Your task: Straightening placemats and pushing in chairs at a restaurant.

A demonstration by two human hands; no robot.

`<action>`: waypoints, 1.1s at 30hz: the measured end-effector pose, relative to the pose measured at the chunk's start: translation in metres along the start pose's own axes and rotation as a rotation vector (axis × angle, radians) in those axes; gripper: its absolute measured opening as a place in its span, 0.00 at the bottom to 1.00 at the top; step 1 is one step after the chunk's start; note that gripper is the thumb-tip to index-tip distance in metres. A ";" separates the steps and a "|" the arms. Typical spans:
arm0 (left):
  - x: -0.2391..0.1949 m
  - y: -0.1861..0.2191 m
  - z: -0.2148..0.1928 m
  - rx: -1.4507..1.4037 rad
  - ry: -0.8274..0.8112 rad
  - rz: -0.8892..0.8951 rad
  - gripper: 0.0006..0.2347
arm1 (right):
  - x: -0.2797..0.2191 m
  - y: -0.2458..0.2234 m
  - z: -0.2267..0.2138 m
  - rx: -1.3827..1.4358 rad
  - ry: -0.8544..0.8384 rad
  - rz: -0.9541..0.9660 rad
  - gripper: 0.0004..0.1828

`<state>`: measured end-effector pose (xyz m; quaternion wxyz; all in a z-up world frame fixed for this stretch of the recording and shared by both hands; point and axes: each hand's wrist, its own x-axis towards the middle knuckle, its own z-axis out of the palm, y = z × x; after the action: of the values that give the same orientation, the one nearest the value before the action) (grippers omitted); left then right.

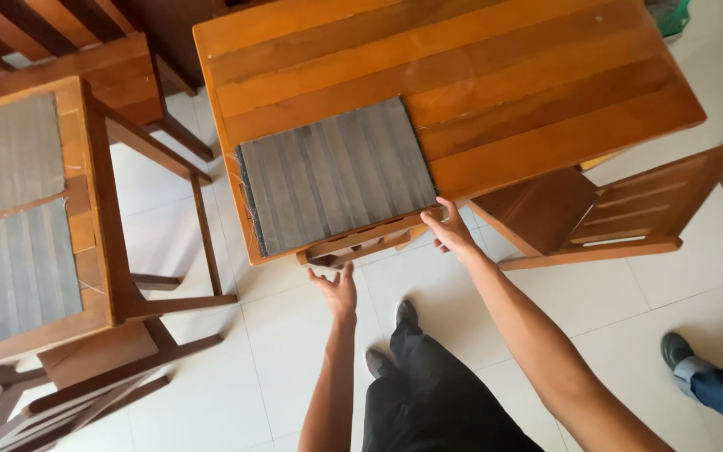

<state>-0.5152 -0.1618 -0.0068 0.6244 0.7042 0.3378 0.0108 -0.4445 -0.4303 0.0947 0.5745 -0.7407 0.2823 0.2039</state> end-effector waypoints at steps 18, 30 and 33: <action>-0.107 -0.001 0.039 0.069 -0.175 0.146 0.23 | -0.076 0.086 -0.090 0.036 -0.056 -0.102 0.37; -0.181 -0.021 0.224 -0.202 -0.251 0.218 0.23 | -0.040 0.107 -0.252 -0.052 -0.129 -0.182 0.37; -0.203 -0.022 0.258 -0.120 -0.202 0.230 0.24 | -0.032 0.108 -0.287 -0.066 -0.137 -0.188 0.36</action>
<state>-0.5695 -0.4860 -0.0005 0.6909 0.6971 0.1889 0.0316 -0.5455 -0.7215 0.1091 0.5844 -0.7668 0.1648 0.2083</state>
